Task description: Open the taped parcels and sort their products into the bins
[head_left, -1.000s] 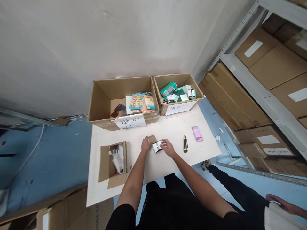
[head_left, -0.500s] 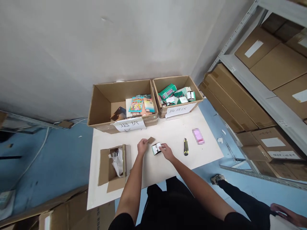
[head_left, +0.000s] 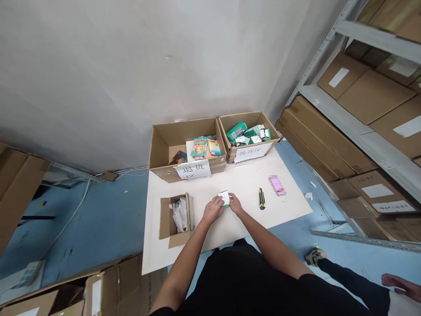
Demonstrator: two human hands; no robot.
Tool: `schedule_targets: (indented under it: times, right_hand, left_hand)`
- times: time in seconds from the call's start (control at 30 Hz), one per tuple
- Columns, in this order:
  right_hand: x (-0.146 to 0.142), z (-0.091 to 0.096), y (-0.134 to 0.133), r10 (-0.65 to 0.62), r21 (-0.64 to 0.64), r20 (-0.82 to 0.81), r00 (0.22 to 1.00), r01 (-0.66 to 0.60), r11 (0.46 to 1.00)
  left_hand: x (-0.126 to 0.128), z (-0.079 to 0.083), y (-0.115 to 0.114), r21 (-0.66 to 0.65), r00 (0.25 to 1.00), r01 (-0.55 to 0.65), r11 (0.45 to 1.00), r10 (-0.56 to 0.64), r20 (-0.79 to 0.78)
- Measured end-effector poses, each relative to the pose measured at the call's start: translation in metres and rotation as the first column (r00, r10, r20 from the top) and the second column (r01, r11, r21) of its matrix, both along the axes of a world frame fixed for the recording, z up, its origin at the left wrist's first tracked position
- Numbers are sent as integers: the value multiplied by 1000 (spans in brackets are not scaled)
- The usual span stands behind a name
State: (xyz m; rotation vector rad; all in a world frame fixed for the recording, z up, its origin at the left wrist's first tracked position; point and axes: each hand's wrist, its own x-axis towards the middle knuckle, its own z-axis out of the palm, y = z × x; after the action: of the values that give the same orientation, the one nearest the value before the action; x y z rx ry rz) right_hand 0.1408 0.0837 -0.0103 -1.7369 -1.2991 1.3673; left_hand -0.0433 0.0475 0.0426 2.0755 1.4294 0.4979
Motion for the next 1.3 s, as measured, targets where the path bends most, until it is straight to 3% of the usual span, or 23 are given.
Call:
schedule_targets:
  times: [0.17,0.3,0.5,0.7,0.97,1.03,1.1,1.2,1.3]
  right_hand:
    - [0,4,-11,-79,-97,-120,990,68,993]
    - [4,14,-15,-96,-160,-156,983,70,985]
    - [6,26,-19,-97,-243,-202,974,47,969]
    - [4,27,-20,-103,-209,-197,975,61,976]
    - [6,15,-23,-49,19,-96,994,51,999]
    - [6,13,-23,-55,74,-72,996,60,995]
    - [6,13,-24,-64,99,-74,995,71,993]
    - [8,15,-28,-100,51,-121,988,107,993]
    - [10,19,-34,-108,-23,-203,973,105,994]
  left_hand:
    - [2,-10,2,126,1000,15,992,-13,-18]
    - [1,-17,12,60,999,39,997,-37,-34]
    - [2,-27,14,1,997,-61,998,61,41]
    - [2,-30,11,-5,993,-101,995,101,64]
    - [1,-36,5,-110,969,-83,991,105,222]
    - [3,-44,2,-119,942,-101,988,134,308]
    - [5,-53,-3,-166,879,-186,968,239,412]
    - [11,-68,-11,-305,750,-300,904,421,511]
    - [19,-77,-16,-381,691,-294,876,470,549]
